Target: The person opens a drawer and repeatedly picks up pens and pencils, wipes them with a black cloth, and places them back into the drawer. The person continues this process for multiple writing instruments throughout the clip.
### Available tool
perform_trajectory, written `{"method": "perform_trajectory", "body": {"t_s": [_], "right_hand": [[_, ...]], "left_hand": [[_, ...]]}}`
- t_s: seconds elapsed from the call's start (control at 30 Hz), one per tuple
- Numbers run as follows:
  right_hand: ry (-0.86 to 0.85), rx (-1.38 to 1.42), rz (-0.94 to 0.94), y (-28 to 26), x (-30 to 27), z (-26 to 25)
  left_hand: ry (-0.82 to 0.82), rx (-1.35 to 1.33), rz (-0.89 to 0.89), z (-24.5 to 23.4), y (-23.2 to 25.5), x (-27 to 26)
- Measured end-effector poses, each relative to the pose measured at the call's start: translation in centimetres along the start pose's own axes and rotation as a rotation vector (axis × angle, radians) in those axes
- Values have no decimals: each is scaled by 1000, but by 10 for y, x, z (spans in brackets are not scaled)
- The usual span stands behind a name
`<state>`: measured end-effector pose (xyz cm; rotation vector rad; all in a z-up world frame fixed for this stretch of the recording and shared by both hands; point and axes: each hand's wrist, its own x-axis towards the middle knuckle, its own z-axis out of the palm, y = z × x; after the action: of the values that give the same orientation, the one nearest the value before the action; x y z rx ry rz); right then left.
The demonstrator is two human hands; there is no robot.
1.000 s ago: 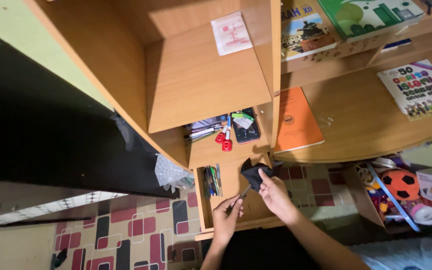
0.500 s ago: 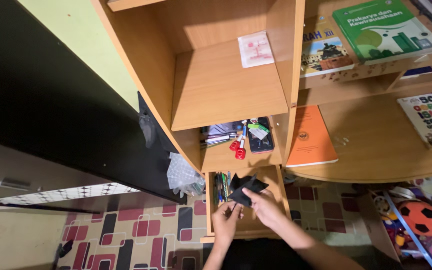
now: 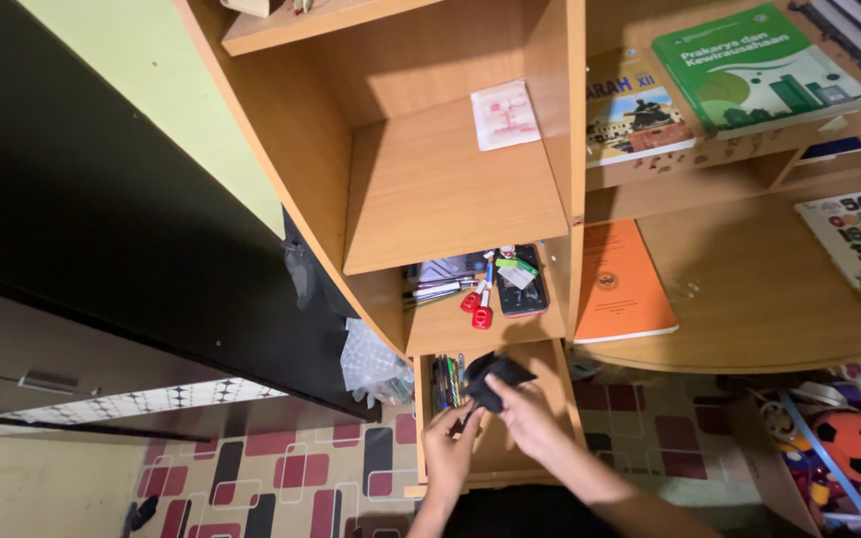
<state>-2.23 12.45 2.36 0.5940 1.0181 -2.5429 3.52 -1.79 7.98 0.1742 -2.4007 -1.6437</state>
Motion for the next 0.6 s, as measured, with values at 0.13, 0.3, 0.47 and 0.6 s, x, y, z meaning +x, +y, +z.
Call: {"method": "perform_trajectory", "body": {"t_s": [0.13,0.3,0.47,0.6], "right_hand": [[-172,12,-11,7,-17,6],[-135,-11,-27,-10,-9,5],[14,-17,-59,-24,16,-10],[-84,50,-220,-24,31,-24]], "left_hand": [[9,9,137,-1,-1,4],[-1,41,177,-1,6,5],[-74,0,41,-7,14,4],[-70,-10,92,-10,15,6]]}}
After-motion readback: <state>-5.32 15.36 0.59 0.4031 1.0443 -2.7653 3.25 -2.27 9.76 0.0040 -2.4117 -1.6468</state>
